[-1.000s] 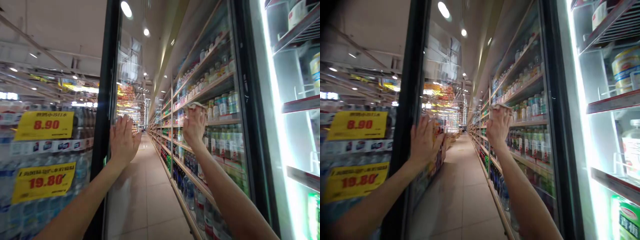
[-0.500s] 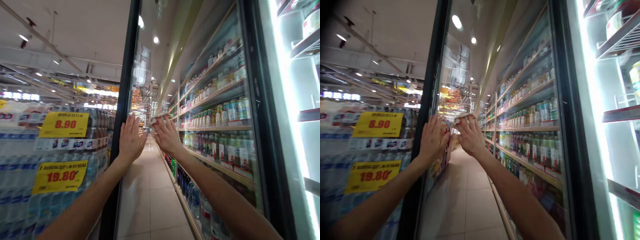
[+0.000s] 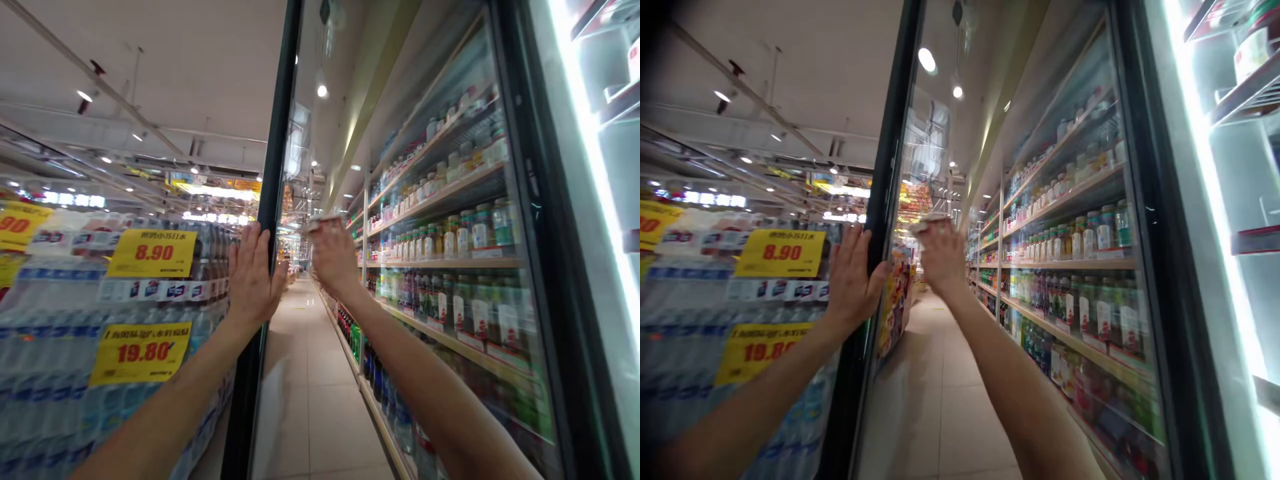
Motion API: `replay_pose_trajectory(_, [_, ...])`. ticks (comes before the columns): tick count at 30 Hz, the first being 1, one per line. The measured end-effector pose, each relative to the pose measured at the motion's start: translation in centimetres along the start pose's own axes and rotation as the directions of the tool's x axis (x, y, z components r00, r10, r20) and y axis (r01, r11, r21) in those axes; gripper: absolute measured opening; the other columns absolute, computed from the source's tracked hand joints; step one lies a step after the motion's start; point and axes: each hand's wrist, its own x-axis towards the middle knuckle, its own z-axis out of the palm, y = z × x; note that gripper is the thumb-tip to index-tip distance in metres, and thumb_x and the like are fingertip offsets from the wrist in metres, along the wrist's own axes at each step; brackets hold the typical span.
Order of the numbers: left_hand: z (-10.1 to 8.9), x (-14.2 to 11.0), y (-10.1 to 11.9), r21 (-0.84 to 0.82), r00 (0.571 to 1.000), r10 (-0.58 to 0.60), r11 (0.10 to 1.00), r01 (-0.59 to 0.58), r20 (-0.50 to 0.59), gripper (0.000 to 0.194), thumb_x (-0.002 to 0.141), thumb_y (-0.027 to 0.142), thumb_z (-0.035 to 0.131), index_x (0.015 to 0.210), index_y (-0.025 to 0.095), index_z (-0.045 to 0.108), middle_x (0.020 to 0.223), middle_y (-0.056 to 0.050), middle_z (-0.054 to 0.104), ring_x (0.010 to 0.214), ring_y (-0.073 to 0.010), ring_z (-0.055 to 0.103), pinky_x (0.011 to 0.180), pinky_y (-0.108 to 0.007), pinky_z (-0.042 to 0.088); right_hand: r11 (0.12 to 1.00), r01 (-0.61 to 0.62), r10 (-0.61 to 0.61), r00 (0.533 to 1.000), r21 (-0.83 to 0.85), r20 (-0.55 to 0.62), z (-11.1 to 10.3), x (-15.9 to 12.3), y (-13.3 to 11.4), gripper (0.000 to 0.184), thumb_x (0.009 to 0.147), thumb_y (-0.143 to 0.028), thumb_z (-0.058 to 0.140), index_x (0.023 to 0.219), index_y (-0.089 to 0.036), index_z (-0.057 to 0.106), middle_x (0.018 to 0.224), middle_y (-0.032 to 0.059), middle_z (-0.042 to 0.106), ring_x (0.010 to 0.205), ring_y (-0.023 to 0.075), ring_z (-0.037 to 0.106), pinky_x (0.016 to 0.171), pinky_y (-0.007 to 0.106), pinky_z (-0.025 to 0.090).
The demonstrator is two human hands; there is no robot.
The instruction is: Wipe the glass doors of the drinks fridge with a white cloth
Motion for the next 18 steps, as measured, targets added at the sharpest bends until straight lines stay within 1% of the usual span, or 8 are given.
replay_pose_trajectory(2, [0.4, 0.0, 0.2, -0.003, 1.0, 0.003, 1.0, -0.003, 0.007, 0.057, 0.085, 0.041, 0.035, 0.135, 0.013, 0.027, 0.144, -0.013, 0.025, 0.136, -0.0204, 0.017, 0.11, -0.042, 0.013, 0.978, -0.205, 0.201, 0.976, -0.044, -0.083, -0.6, 0.7, 1.8, 0.045, 0.085, -0.022, 0.039, 0.13, -0.017, 0.041, 0.14, 0.0084, 0.035, 0.133, 0.0321, 0.017, 0.106, 0.054, 0.02])
replay_pose_trajectory(3, [0.7, 0.0, 0.4, -0.008, 1.0, 0.003, 1.0, -0.003, 0.01, 0.057, 0.085, 0.041, 0.035, 0.135, 0.014, 0.027, 0.144, -0.013, 0.026, 0.135, -0.0206, 0.018, 0.11, -0.042, 0.013, 0.978, -0.203, 0.199, 0.976, -0.048, -0.09, -0.8, 0.9, 2.3, 0.045, 0.085, -0.023, 0.039, 0.13, -0.018, 0.041, 0.141, 0.008, 0.034, 0.133, 0.0325, 0.016, 0.106, 0.054, 0.02])
replay_pose_trajectory(6, [1.7, 0.1, 1.5, -0.032, 1.0, 0.005, 0.999, -0.004, 0.018, 0.057, 0.085, 0.041, 0.034, 0.135, 0.014, 0.027, 0.144, -0.014, 0.027, 0.136, -0.0212, 0.017, 0.109, -0.043, 0.014, 0.989, 0.145, -0.144, 0.989, -0.011, 0.045, -1.4, 0.3, 2.8, 0.041, 0.087, -0.028, 0.038, 0.127, -0.024, 0.044, 0.14, 0.0017, 0.037, 0.133, 0.0275, 0.018, 0.108, 0.048, 0.02])
replay_pose_trajectory(8, [2.4, 0.2, 2.3, -0.049, 0.999, 0.023, 0.999, -0.022, 0.024, 0.058, 0.085, 0.042, 0.034, 0.135, 0.013, 0.027, 0.144, -0.014, 0.026, 0.136, -0.0212, 0.016, 0.109, -0.043, 0.014, 0.976, 0.216, -0.214, 0.972, -0.007, 0.101, -1.9, -0.1, 3.8, 0.04, 0.088, -0.028, 0.036, 0.126, -0.026, 0.046, 0.139, -0.0001, 0.038, 0.133, 0.0257, 0.019, 0.108, 0.048, 0.022])
replay_pose_trajectory(10, [2.9, 0.2, 2.9, -0.063, 0.999, 0.032, 0.998, -0.03, 0.028, 0.059, 0.086, 0.043, 0.034, 0.135, 0.013, 0.027, 0.144, -0.014, 0.027, 0.136, -0.021, 0.016, 0.109, -0.043, 0.013, 0.997, -0.009, 0.013, 0.999, -0.077, 0.039, -2.6, -0.3, 5.4, 0.042, 0.087, -0.026, 0.036, 0.128, -0.025, 0.044, 0.141, 0.0026, 0.035, 0.134, 0.0281, 0.018, 0.106, 0.052, 0.024])
replay_pose_trajectory(13, [3.4, 0.0, 3.5, -0.081, 0.999, 0.005, 0.997, -0.003, 0.032, 0.058, 0.086, 0.044, 0.033, 0.136, 0.014, 0.027, 0.143, -0.014, 0.027, 0.135, -0.0212, 0.018, 0.109, -0.043, 0.013, 0.952, -0.274, 0.266, 0.961, -0.135, -0.076, -3.4, -1.5, 7.4, 0.045, 0.086, -0.026, 0.038, 0.13, -0.022, 0.042, 0.143, 0.0059, 0.031, 0.133, 0.0312, 0.017, 0.105, 0.054, 0.024])
replay_pose_trajectory(15, [3.7, -0.3, 3.8, -0.079, 0.999, -0.013, 0.997, 0.016, 0.036, 0.058, 0.086, 0.043, 0.032, 0.136, 0.014, 0.027, 0.144, -0.014, 0.027, 0.135, -0.0215, 0.018, 0.109, -0.043, 0.012, 0.988, -0.103, 0.104, 0.995, -0.119, 0.003, -3.7, -3.1, 7.7, 0.045, 0.085, -0.028, 0.04, 0.13, -0.025, 0.043, 0.141, 0.0038, 0.034, 0.134, 0.0288, 0.017, 0.107, 0.051, 0.022])
replay_pose_trajectory(18, [4.0, -0.8, 4.1, -0.062, 0.998, 0.003, 0.998, 0.001, 0.055, 0.058, 0.086, 0.042, 0.034, 0.136, 0.014, 0.026, 0.144, -0.014, 0.026, 0.135, -0.0218, 0.018, 0.109, -0.043, 0.012, 0.986, 0.149, -0.141, 0.983, -0.069, 0.119, -4.2, -5.5, 8.5, 0.044, 0.084, -0.028, 0.042, 0.128, -0.029, 0.044, 0.139, 0.0003, 0.038, 0.135, 0.0243, 0.017, 0.108, 0.047, 0.022])
